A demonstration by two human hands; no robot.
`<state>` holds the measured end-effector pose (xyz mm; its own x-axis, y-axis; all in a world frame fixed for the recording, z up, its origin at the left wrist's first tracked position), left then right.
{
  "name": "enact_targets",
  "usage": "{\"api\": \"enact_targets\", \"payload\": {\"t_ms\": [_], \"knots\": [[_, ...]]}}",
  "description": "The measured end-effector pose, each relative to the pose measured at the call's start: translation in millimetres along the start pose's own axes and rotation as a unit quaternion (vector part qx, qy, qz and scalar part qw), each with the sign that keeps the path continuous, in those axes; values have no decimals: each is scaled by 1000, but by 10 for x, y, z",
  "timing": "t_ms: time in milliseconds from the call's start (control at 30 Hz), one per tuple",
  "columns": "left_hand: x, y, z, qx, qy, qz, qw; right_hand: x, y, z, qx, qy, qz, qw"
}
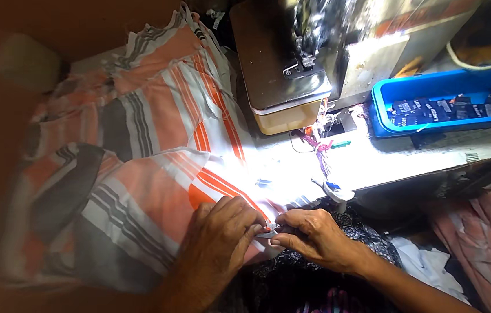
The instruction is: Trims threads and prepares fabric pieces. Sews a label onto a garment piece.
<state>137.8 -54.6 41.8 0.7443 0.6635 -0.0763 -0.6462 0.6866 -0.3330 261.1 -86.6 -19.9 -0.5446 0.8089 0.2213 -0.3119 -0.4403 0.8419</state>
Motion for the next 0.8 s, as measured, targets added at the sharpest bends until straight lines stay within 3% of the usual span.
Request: {"api": "enact_targets", "payload": {"t_ms": [233,533,800], "knots": [[-5,18,34,-12,-4,-1,1000,-35,-4,10,-4,-27,4,1000],[216,132,252,-72,66,-6,995,-15,58,-13,-50,16,-58,997],[114,137,129,3,120,26,992,-106,-65,102,-27,-35,-101,994]]}}
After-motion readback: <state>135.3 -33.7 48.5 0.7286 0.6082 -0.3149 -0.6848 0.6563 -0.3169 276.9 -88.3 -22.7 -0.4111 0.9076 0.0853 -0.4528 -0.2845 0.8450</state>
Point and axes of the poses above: each hand's wrist, its own x-axis towards the middle knuckle, its own z-axis out of the back of the hand, y = z × x, the point moved 9 cm from there along x, towards the middle knuckle, and after that the axes turned 15 degrees about y, right-handed, at the moved point
